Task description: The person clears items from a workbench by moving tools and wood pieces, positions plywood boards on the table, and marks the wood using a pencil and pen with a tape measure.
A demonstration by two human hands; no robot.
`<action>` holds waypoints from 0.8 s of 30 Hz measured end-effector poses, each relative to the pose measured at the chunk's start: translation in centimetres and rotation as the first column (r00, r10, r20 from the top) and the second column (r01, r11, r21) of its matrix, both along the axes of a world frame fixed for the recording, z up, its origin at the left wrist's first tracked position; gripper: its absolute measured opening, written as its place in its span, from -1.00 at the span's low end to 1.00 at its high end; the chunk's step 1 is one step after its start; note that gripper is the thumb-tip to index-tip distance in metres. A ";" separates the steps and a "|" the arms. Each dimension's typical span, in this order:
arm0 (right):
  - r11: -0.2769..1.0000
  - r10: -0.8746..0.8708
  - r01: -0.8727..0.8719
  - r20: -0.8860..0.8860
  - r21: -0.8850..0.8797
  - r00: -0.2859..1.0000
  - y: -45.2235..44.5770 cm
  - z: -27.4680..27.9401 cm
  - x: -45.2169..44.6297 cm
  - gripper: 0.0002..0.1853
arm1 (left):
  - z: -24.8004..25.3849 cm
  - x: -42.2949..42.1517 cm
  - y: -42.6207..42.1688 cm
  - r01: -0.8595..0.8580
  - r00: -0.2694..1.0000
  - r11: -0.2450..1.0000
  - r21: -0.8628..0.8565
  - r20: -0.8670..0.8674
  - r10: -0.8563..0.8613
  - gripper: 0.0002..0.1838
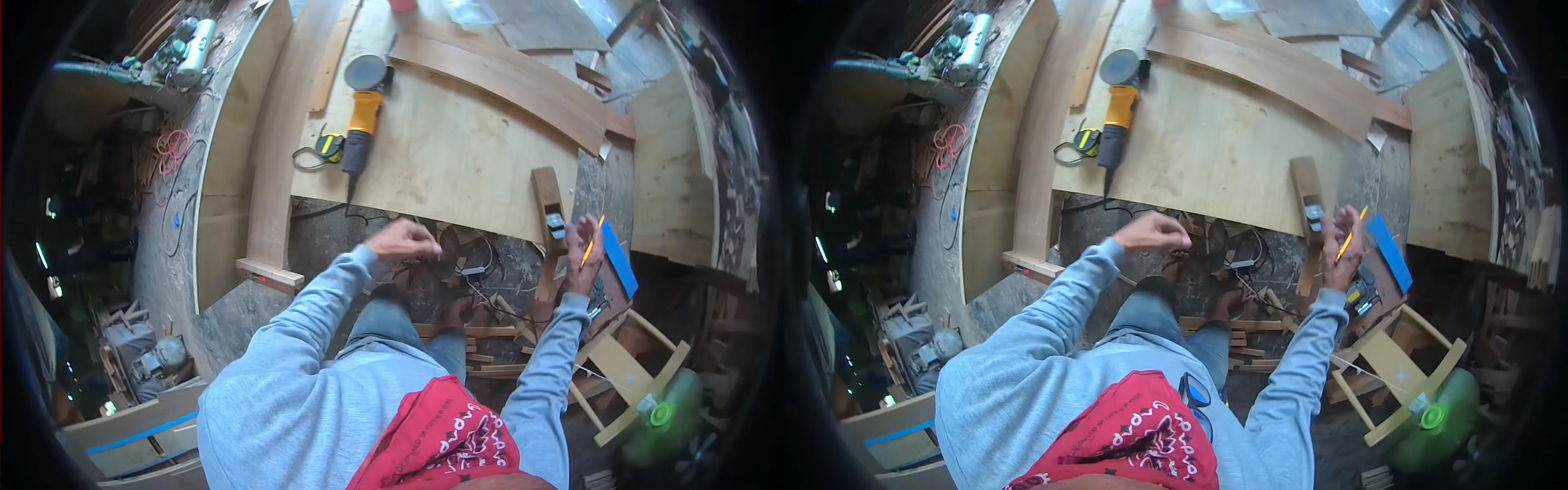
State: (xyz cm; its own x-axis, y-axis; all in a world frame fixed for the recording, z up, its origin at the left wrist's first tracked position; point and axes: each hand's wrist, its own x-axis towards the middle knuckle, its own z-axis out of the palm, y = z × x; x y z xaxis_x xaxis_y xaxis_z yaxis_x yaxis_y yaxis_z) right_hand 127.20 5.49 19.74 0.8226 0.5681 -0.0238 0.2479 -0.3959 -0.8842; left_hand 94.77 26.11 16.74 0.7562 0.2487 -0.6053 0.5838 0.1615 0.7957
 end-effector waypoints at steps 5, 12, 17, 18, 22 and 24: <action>0.991 0.137 -0.137 -0.020 -0.003 0.990 7.3 -0.1 -0.7 -0.43 | 2.3 -5.0 8.3 -0.540 0.836 0.641 0.546 0.257 0.485 -0.59; 0.902 0.392 -0.413 -0.167 -0.122 0.905 14.7 -0.4 -12.8 -0.42 | -0.5 -10.3 16.4 -0.518 0.789 0.362 0.775 0.270 0.551 -0.33; 0.798 0.548 -0.578 -0.193 -0.170 0.814 19.0 -1.9 -18.9 -0.30 | -3.0 -11.5 17.1 -0.502 0.823 0.477 0.721 0.229 0.519 -0.23; 0.783 0.574 -0.601 -0.185 -0.161 0.798 19.4 -1.7 -19.8 -0.29 | -3.2 -11.4 16.8 -0.486 0.831 0.492 0.722 0.207 0.517 -0.16; 0.833 0.506 -0.517 -0.110 -0.194 0.856 17.8 0.1 -18.5 -0.28 | -2.0 -9.3 15.6 -0.471 0.837 0.363 0.804 0.278 0.471 -0.16; 0.871 0.447 -0.449 -0.057 -0.200 0.893 16.5 0.6 -16.3 -0.29 | 0.6 -7.3 14.5 -0.530 0.818 0.386 0.755 0.334 0.468 -0.31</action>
